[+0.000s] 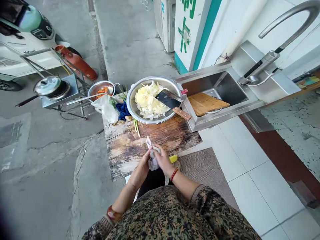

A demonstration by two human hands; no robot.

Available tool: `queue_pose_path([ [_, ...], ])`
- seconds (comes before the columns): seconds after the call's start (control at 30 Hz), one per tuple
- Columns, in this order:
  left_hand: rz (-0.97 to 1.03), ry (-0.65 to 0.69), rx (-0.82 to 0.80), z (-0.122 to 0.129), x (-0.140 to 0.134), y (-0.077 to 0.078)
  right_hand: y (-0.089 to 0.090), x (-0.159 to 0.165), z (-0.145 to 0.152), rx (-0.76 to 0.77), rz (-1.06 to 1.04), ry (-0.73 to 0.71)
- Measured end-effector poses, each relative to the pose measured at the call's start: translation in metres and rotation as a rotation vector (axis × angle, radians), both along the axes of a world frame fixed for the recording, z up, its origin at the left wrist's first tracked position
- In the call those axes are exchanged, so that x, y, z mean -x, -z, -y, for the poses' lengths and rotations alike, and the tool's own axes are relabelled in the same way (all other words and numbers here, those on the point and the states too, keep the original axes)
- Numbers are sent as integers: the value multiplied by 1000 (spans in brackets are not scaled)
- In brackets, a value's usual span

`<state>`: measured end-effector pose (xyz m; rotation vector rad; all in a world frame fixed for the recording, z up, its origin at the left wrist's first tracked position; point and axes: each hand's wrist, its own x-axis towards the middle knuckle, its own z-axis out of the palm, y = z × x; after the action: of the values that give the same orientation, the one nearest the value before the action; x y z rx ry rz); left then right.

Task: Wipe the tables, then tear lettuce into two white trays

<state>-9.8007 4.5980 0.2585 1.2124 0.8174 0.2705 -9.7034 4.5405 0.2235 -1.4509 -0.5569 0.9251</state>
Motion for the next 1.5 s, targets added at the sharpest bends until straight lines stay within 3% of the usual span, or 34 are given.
queue_pose_path([
  [0.1,-35,129,-62,-21,18,2,10,-49,11,91,223,46],
  [0.23,-199,89,-86,-64,63,14,41,-119,22,335,627,257],
  [0.33,-282,81,-40,-101,110,22,68,-127,18,517,875,273],
  [0.43,-338,52,-22,-139,163,28,83,-74,-3,598,919,406],
  [0.53,-406,-11,-18,-176,213,34,79,26,-60,519,774,448],
  [0.63,-436,-38,-17,-208,248,39,58,132,-149,291,509,213],
  [0.7,-432,-47,-9,-223,264,39,38,177,-202,136,279,86],
  [0.8,-395,-80,6,-239,280,36,15,184,-230,38,187,39],
  [0.87,-367,-120,21,-245,289,34,11,160,-211,90,243,129],
  [0.93,-354,-155,45,-247,297,33,18,137,-179,197,313,251],
  [1.0,-349,-189,62,-247,302,34,33,133,-153,289,409,337],
  [1.07,-335,-214,64,-248,302,34,48,153,-148,312,541,346],
  [1.13,-308,-198,61,-253,295,34,53,183,-162,255,599,180],
  [1.23,-281,-166,-22,-273,274,34,39,208,-195,124,499,-62],
  [1.33,-272,-183,-266,-309,239,33,18,189,-204,111,354,-3],
  [1.5,-226,-144,-698,-380,160,20,4,130,-170,231,134,254],
])
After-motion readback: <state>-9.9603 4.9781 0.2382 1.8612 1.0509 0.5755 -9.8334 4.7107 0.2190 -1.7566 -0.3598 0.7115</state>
